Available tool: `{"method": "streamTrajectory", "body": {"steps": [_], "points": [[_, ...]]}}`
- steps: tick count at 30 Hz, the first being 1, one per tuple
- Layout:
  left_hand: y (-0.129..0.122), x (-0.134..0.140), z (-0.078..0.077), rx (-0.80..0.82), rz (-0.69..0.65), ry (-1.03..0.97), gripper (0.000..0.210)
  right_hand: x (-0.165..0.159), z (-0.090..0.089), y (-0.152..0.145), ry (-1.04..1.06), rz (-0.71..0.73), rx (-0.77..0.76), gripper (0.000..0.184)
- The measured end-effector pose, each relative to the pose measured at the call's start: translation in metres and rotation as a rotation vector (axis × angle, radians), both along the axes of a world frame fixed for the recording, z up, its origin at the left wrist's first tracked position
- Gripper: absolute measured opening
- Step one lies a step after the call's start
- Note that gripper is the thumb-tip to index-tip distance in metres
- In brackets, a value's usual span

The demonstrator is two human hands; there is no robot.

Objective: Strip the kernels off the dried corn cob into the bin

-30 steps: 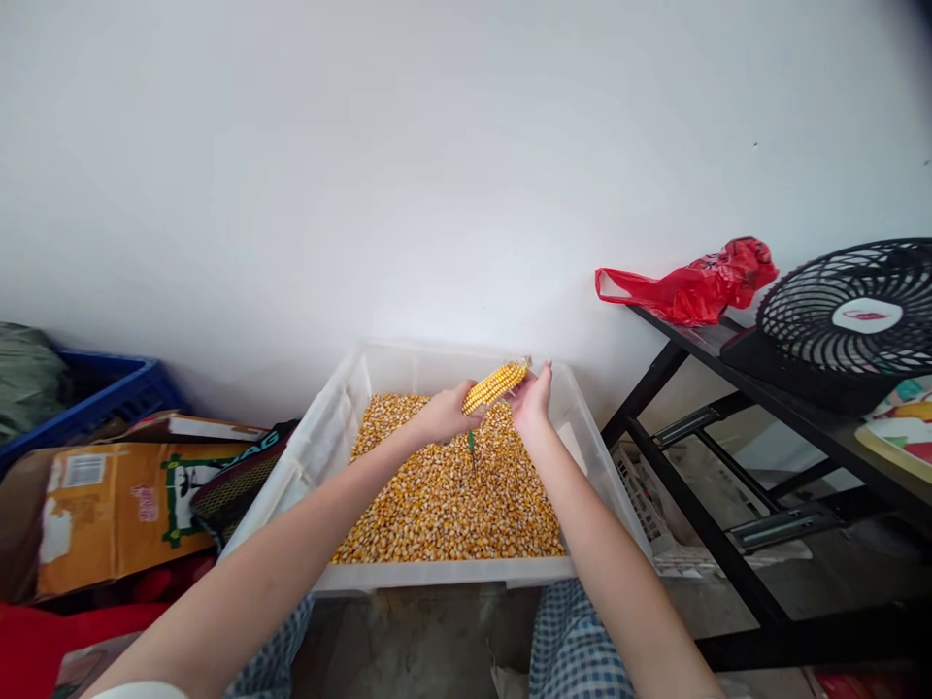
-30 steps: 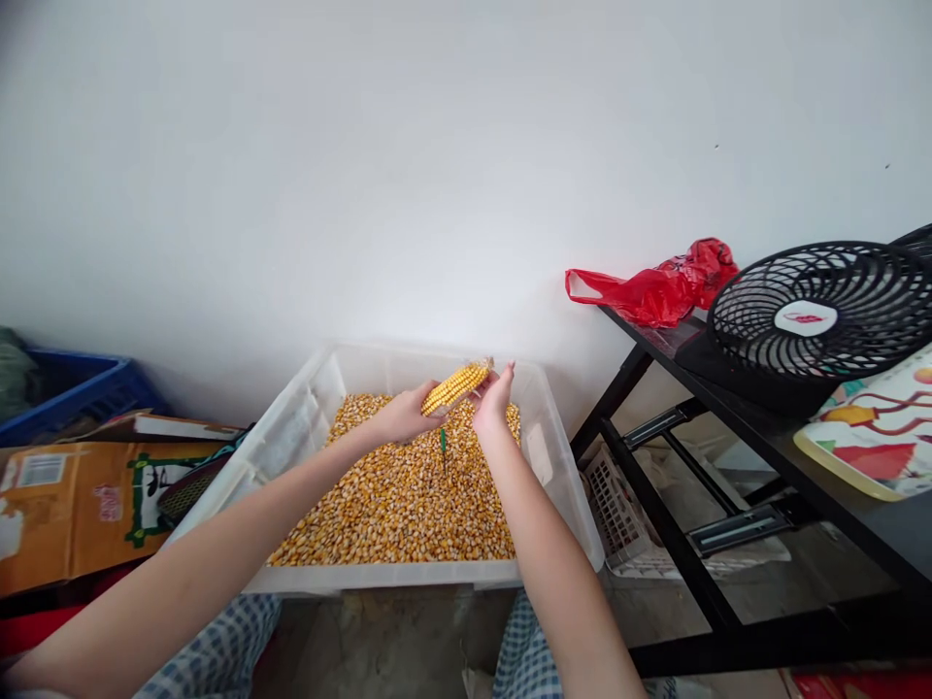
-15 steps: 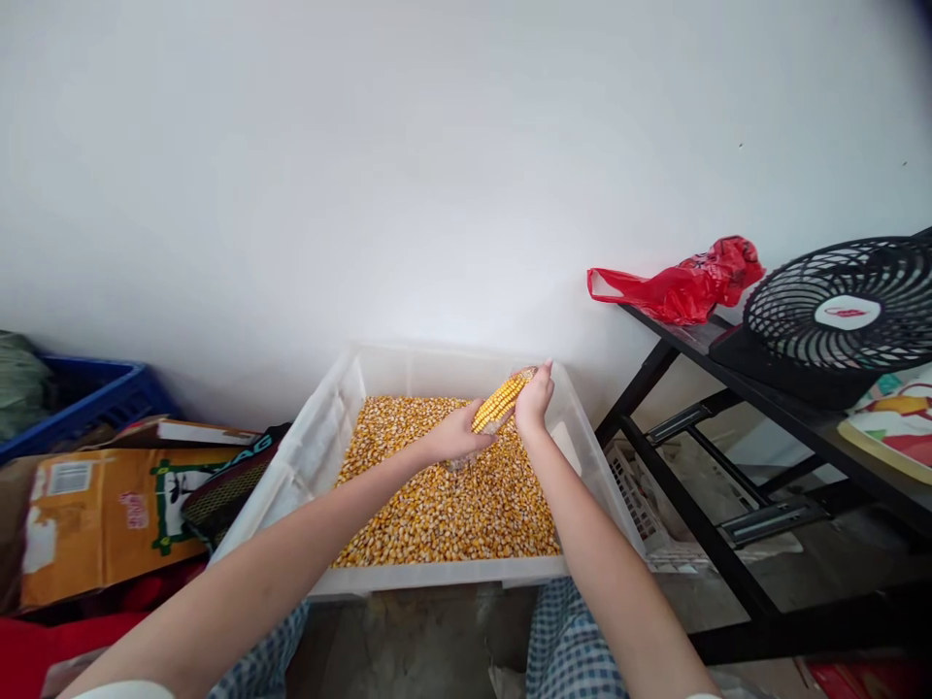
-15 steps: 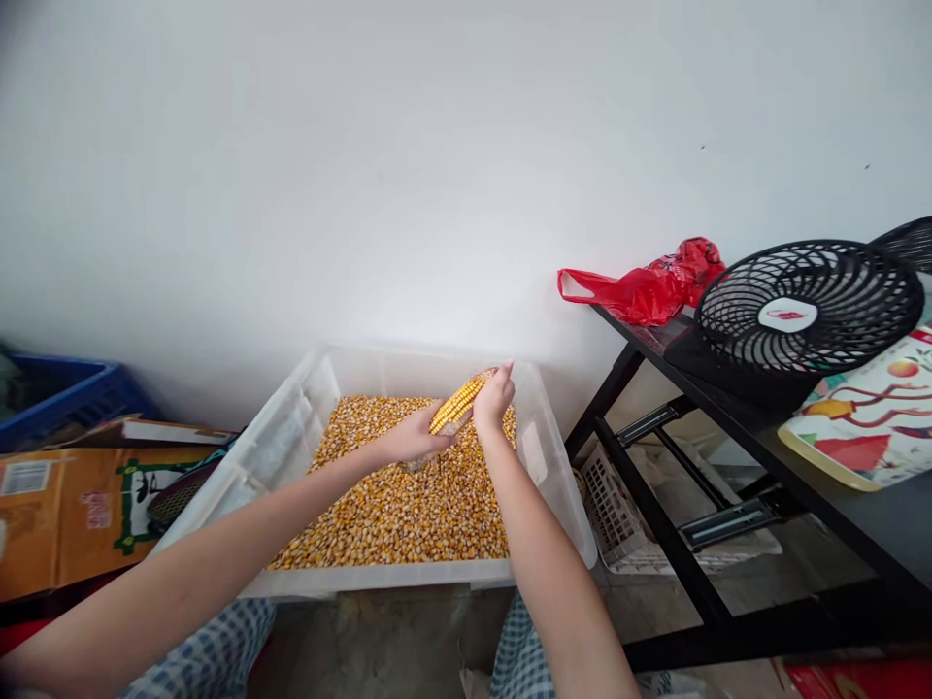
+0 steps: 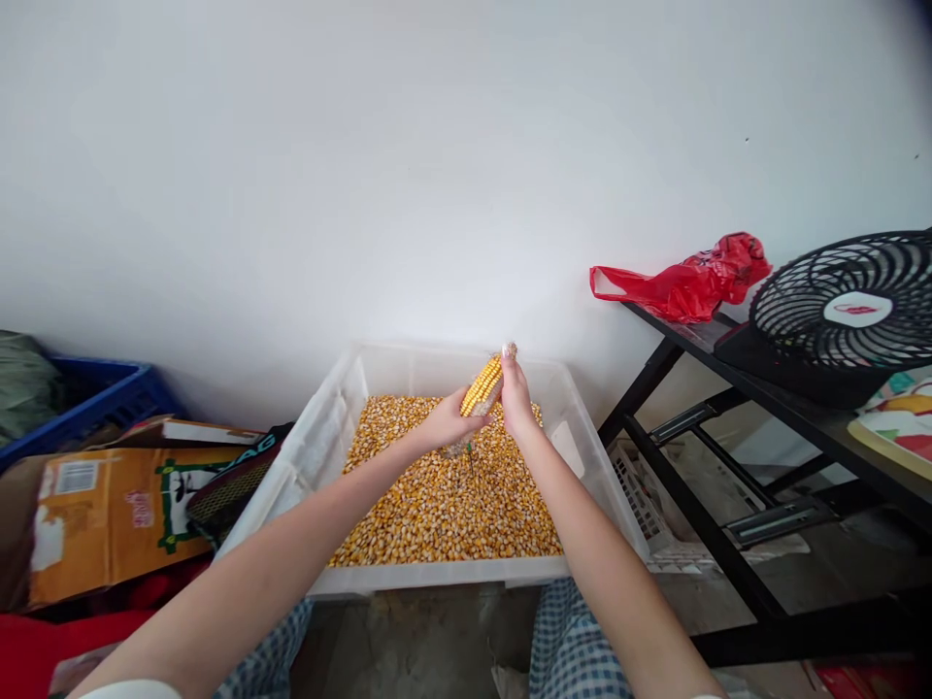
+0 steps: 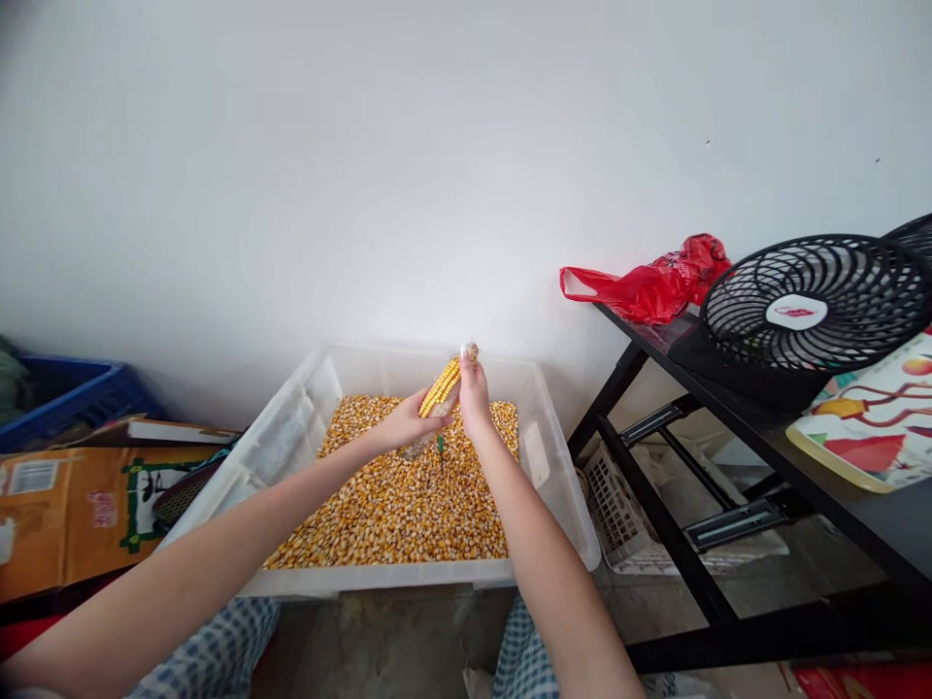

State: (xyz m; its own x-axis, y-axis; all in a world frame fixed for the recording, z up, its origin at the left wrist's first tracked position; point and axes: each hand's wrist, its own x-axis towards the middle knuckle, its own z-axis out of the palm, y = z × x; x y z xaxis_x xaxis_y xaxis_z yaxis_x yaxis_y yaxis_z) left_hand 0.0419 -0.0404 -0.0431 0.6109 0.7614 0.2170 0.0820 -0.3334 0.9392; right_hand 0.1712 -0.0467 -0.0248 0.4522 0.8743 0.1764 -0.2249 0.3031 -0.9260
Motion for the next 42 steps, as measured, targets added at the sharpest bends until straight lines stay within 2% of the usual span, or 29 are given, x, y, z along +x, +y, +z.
{"method": "streamTrajectory", "body": {"steps": [2,5,10,12,14,17,19,22,25,29,33,36,38,40,42], "points": [[0.000,0.001,-0.004,-0.001,0.002,0.013,0.057,-0.001,-0.004,0.001,-0.027,-0.046,0.004,0.039],[-0.002,0.002,-0.009,-0.095,-0.058,-0.006,0.059,0.001,-0.009,0.005,-0.049,-0.062,0.001,0.043],[-0.002,0.001,-0.007,-0.200,-0.129,-0.078,0.060,0.005,-0.009,0.005,-0.040,0.009,0.040,0.044],[0.000,0.000,-0.004,-0.172,-0.125,-0.064,0.058,0.004,-0.006,0.002,0.004,0.090,0.056,0.045],[0.002,-0.001,-0.003,-0.077,-0.093,-0.025,0.060,0.003,-0.001,-0.002,0.059,0.155,0.036,0.047],[0.004,-0.003,-0.003,0.065,-0.026,0.043,0.062,0.003,0.003,-0.004,0.095,0.130,0.023,0.042],[0.004,-0.003,-0.004,0.065,-0.021,0.054,0.061,0.003,0.002,-0.003,0.091,0.103,0.044,0.039],[0.000,-0.003,-0.005,-0.066,-0.094,0.027,0.058,0.004,-0.003,0.000,0.071,0.081,0.060,0.039],[-0.005,-0.003,-0.005,-0.275,-0.169,-0.009,0.058,0.005,-0.006,0.002,0.047,0.086,0.062,0.038],[-0.008,-0.005,-0.002,-0.457,-0.211,-0.053,0.049,0.004,-0.002,0.001,0.130,0.168,0.065,0.029],[-0.009,-0.006,0.005,-0.507,-0.228,-0.072,0.042,0.003,0.012,-0.007,0.242,0.334,0.096,0.022],[-0.008,-0.005,0.008,-0.438,-0.214,-0.097,0.045,0.003,0.020,-0.012,0.273,0.421,0.082,0.031],[-0.007,-0.003,0.006,-0.327,-0.182,-0.069,0.048,0.004,0.021,-0.013,0.300,0.379,0.073,0.036],[-0.005,-0.001,0.003,-0.142,-0.074,0.035,0.046,0.005,0.019,-0.011,0.336,0.281,0.046,0.041],[-0.005,0.000,0.000,0.094,0.098,0.243,0.040,0.007,0.014,-0.008,0.379,0.186,-0.021,0.046]]}}
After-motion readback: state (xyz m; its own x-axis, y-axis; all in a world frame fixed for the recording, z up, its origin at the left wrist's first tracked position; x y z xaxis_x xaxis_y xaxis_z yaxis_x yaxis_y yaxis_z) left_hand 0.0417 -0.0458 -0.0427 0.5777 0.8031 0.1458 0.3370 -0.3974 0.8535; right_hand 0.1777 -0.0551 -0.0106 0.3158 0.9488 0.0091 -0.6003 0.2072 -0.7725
